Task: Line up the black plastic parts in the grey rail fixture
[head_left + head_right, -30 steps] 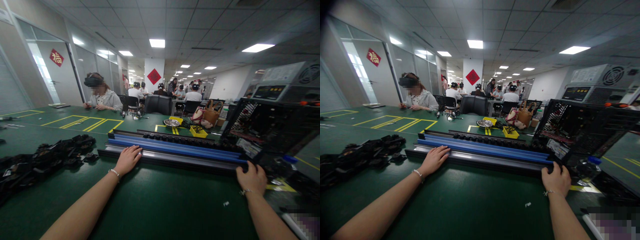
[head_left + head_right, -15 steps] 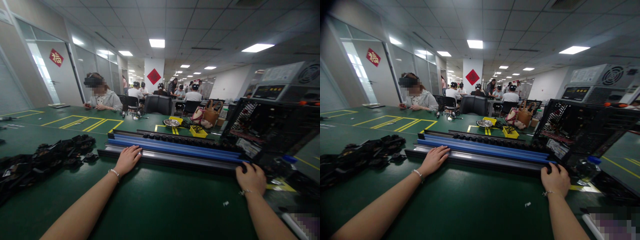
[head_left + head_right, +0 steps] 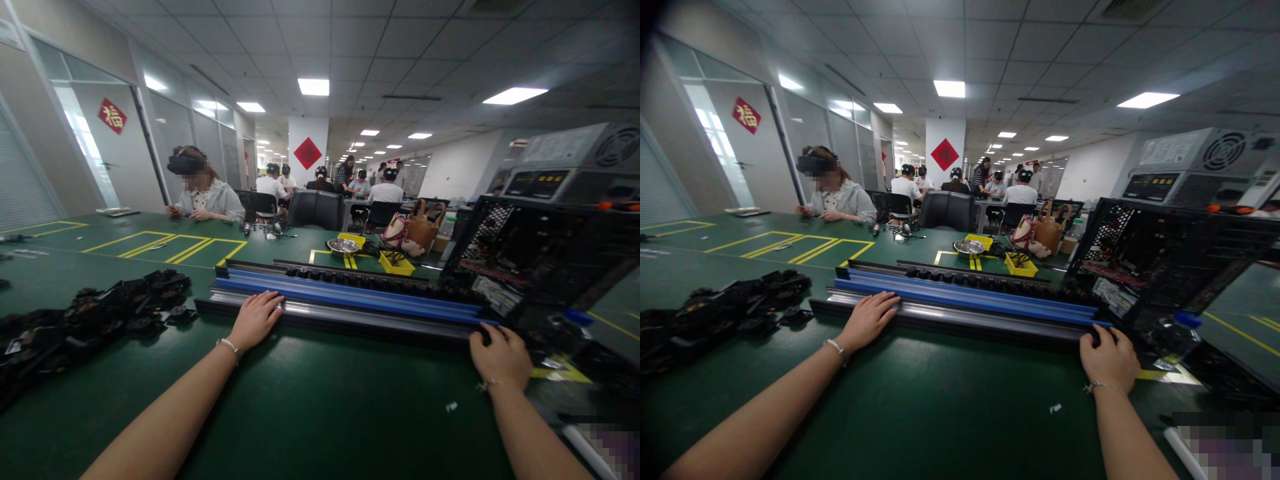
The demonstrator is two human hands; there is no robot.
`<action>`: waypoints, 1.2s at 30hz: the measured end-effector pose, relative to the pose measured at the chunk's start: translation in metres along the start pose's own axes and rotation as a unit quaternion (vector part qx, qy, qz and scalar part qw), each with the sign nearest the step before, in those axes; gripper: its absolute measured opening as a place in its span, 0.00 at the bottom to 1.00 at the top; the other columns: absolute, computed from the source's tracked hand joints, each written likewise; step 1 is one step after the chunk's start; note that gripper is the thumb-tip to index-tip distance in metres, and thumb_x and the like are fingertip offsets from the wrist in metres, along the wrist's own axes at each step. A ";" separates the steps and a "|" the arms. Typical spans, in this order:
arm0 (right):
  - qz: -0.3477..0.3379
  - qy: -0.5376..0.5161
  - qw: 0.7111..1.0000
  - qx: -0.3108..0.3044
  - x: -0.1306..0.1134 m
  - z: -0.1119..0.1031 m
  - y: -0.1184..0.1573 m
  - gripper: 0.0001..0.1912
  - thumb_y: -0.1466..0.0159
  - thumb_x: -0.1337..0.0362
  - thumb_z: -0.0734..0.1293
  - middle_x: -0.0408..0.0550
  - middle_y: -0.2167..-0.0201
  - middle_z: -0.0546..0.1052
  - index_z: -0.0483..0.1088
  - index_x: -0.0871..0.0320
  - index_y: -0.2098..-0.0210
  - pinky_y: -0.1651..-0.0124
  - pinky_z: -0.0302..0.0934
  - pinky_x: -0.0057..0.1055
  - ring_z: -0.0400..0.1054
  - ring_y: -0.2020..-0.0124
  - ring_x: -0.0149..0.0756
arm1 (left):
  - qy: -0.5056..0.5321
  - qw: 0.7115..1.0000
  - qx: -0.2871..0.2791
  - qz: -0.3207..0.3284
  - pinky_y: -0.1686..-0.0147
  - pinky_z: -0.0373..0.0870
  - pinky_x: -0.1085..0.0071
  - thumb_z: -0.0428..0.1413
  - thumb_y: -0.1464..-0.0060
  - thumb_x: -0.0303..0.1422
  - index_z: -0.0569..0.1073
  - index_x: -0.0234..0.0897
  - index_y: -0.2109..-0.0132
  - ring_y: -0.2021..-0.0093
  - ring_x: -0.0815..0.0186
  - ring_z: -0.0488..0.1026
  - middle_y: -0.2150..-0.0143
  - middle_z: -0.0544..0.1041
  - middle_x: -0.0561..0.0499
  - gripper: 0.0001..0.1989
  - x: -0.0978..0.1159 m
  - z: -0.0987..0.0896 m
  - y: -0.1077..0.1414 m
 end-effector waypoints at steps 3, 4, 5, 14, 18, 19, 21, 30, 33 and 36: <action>-0.003 0.002 1.000 0.003 0.000 0.000 0.000 0.24 0.43 0.58 0.56 0.54 0.47 0.66 0.71 0.58 0.52 0.46 0.56 0.46 0.62 0.48 0.49 | -0.002 1.000 -0.003 0.000 0.42 0.54 0.58 0.39 0.39 0.44 0.67 0.47 0.44 0.41 0.61 0.61 0.41 0.68 0.52 0.22 0.000 0.000 0.000; -0.003 0.002 1.000 0.004 0.001 0.001 0.000 0.24 0.43 0.58 0.56 0.53 0.47 0.66 0.71 0.58 0.52 0.46 0.57 0.46 0.62 0.48 0.49 | -0.004 1.000 -0.005 0.000 0.42 0.54 0.58 0.39 0.39 0.44 0.67 0.47 0.44 0.40 0.61 0.61 0.41 0.68 0.52 0.22 0.000 0.001 0.000; -0.002 0.002 1.000 0.004 0.001 0.001 0.000 0.24 0.43 0.58 0.56 0.53 0.47 0.67 0.71 0.58 0.52 0.46 0.57 0.45 0.62 0.48 0.49 | -0.006 1.000 -0.007 -0.001 0.42 0.54 0.57 0.39 0.39 0.44 0.67 0.47 0.44 0.40 0.61 0.61 0.41 0.68 0.52 0.22 0.000 0.001 0.000; -0.009 0.000 1.000 0.011 0.002 0.002 -0.001 0.22 0.43 0.58 0.57 0.51 0.48 0.68 0.71 0.56 0.53 0.46 0.57 0.46 0.63 0.48 0.48 | -0.014 1.000 -0.008 0.000 0.41 0.54 0.58 0.38 0.38 0.44 0.67 0.46 0.43 0.40 0.61 0.61 0.41 0.67 0.52 0.22 0.000 0.001 0.000; -0.037 -0.004 0.999 0.028 0.000 0.002 -0.001 0.21 0.43 0.60 0.58 0.53 0.51 0.70 0.72 0.58 0.54 0.49 0.59 0.46 0.64 0.51 0.48 | -0.014 1.000 -0.007 0.002 0.42 0.54 0.57 0.38 0.38 0.43 0.67 0.46 0.43 0.40 0.61 0.61 0.41 0.67 0.52 0.22 0.000 0.001 0.000; -0.043 -0.006 0.999 0.032 0.000 0.002 -0.001 0.21 0.43 0.60 0.58 0.53 0.52 0.71 0.72 0.58 0.54 0.49 0.59 0.47 0.65 0.52 0.48 | -0.014 1.000 -0.007 0.001 0.42 0.54 0.57 0.38 0.38 0.43 0.67 0.46 0.43 0.40 0.61 0.61 0.41 0.67 0.52 0.22 0.000 0.001 0.000; -0.051 -0.012 0.998 0.041 0.001 0.003 -0.001 0.20 0.43 0.60 0.58 0.53 0.53 0.71 0.72 0.57 0.55 0.51 0.59 0.47 0.66 0.53 0.48 | -0.015 1.000 -0.007 0.001 0.42 0.54 0.57 0.38 0.38 0.43 0.67 0.46 0.43 0.40 0.61 0.61 0.41 0.68 0.52 0.22 0.000 0.000 0.000; -0.083 -0.020 0.995 0.054 0.004 0.008 -0.002 0.18 0.43 0.60 0.59 0.53 0.55 0.73 0.73 0.57 0.58 0.53 0.59 0.47 0.66 0.55 0.48 | -0.013 1.000 -0.008 -0.001 0.41 0.54 0.57 0.38 0.38 0.43 0.67 0.46 0.44 0.40 0.61 0.61 0.41 0.67 0.52 0.22 0.000 0.001 -0.001; -0.088 -0.027 0.994 0.058 0.003 0.008 -0.001 0.18 0.44 0.60 0.59 0.53 0.56 0.73 0.73 0.56 0.59 0.53 0.59 0.47 0.66 0.56 0.47 | -0.011 1.000 -0.005 -0.002 0.41 0.54 0.57 0.39 0.39 0.43 0.67 0.46 0.44 0.40 0.61 0.61 0.41 0.68 0.52 0.22 0.000 0.001 0.000; -0.098 -0.027 0.993 0.055 0.001 0.008 0.000 0.17 0.44 0.60 0.58 0.52 0.56 0.73 0.73 0.56 0.60 0.53 0.58 0.47 0.66 0.55 0.47 | -0.010 1.000 -0.003 -0.002 0.41 0.54 0.57 0.39 0.38 0.43 0.67 0.46 0.44 0.40 0.61 0.61 0.41 0.68 0.52 0.22 0.000 0.000 0.000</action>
Point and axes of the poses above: each hand's wrist, its own y-axis away from the middle knuckle, its own z-axis out of the palm, x = y × z, the point moved 5 cm from there along -y, towards the middle knuckle
